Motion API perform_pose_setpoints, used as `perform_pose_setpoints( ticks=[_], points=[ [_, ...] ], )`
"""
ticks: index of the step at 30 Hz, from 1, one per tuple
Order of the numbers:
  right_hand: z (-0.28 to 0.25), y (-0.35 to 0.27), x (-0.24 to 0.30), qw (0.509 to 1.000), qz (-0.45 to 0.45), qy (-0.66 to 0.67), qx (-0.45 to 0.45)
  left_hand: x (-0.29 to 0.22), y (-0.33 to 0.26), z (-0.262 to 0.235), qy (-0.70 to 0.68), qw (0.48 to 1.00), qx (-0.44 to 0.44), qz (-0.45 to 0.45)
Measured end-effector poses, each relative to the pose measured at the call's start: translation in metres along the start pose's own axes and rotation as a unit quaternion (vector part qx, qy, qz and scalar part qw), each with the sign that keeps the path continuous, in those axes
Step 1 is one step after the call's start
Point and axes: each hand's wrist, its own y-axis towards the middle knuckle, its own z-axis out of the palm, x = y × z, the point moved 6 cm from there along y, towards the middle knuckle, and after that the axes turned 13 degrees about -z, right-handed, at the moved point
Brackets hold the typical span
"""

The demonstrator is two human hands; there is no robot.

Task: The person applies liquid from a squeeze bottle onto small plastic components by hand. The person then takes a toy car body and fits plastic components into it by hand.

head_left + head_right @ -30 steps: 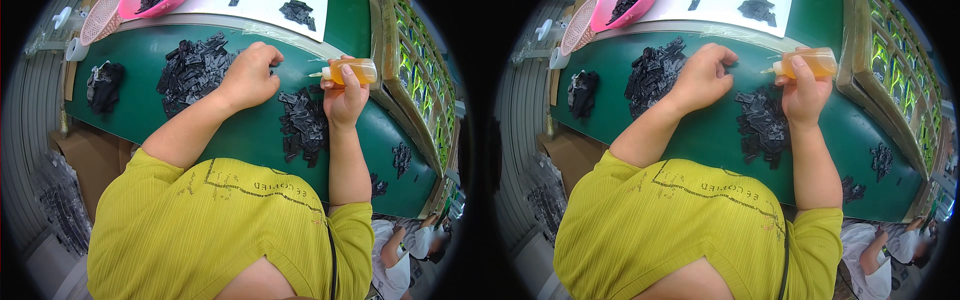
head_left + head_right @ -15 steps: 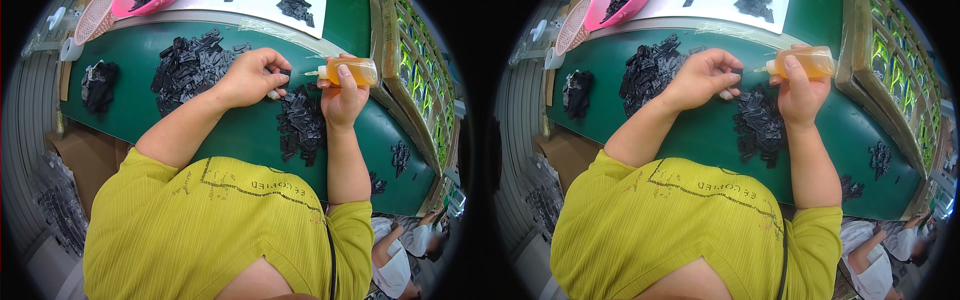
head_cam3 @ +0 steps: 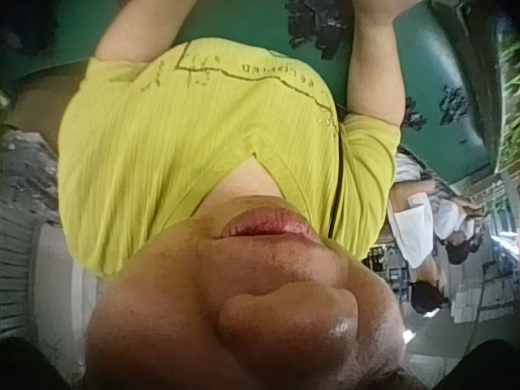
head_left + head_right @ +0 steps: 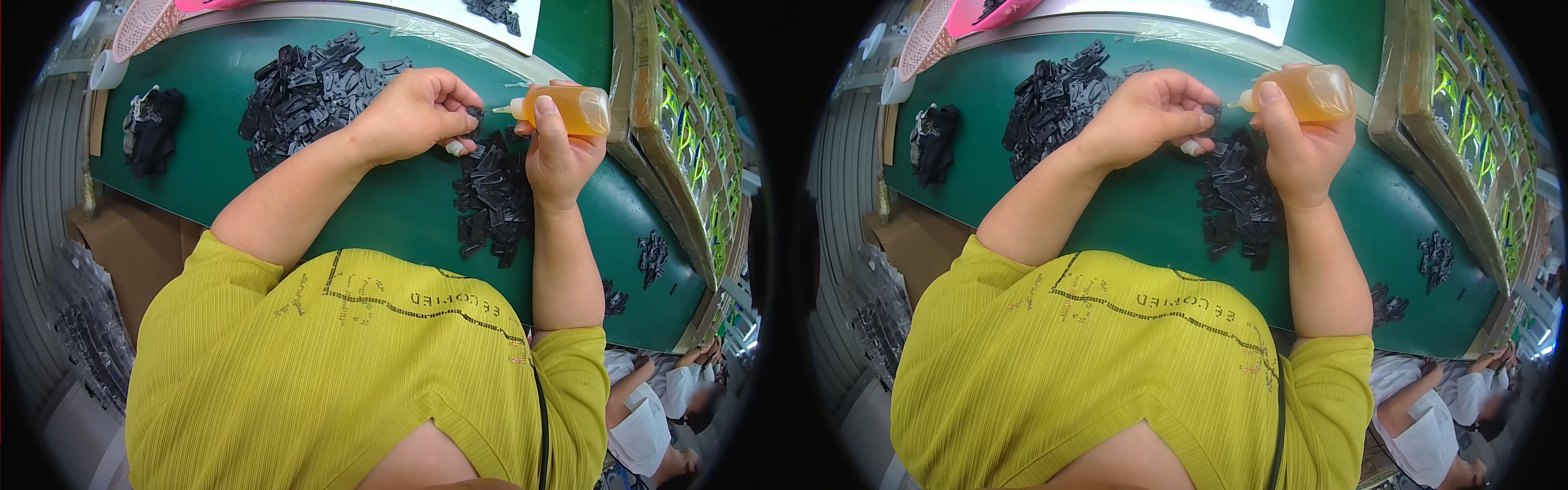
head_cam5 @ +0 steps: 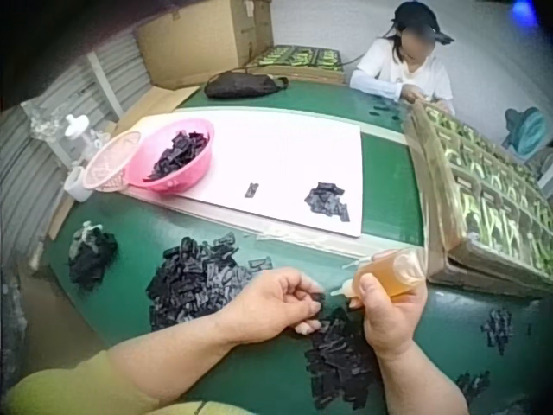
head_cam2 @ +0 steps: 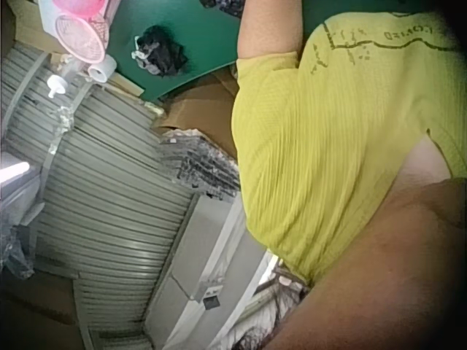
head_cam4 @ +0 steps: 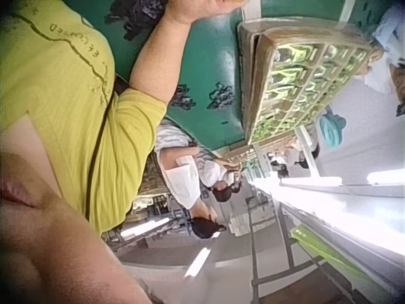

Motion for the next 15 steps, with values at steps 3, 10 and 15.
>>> perform_pose_setpoints(
  ticks=[3,10,15],
  points=[
    [-0.0009,0.0000,-0.0021,1.000,0.002,-0.003,-0.004,0.0000,-0.0002,-0.0001,-0.002,1.000,0.000,0.000],
    [0.0001,-0.0011,-0.0024,1.000,0.002,0.002,-0.006,-0.0001,-0.0003,-0.0003,0.005,1.000,-0.002,0.002],
    [0.0022,0.0001,-0.0017,1.000,0.004,-0.019,0.010,-0.0007,-0.0001,-0.0002,0.005,1.000,0.001,0.004]
  ],
)
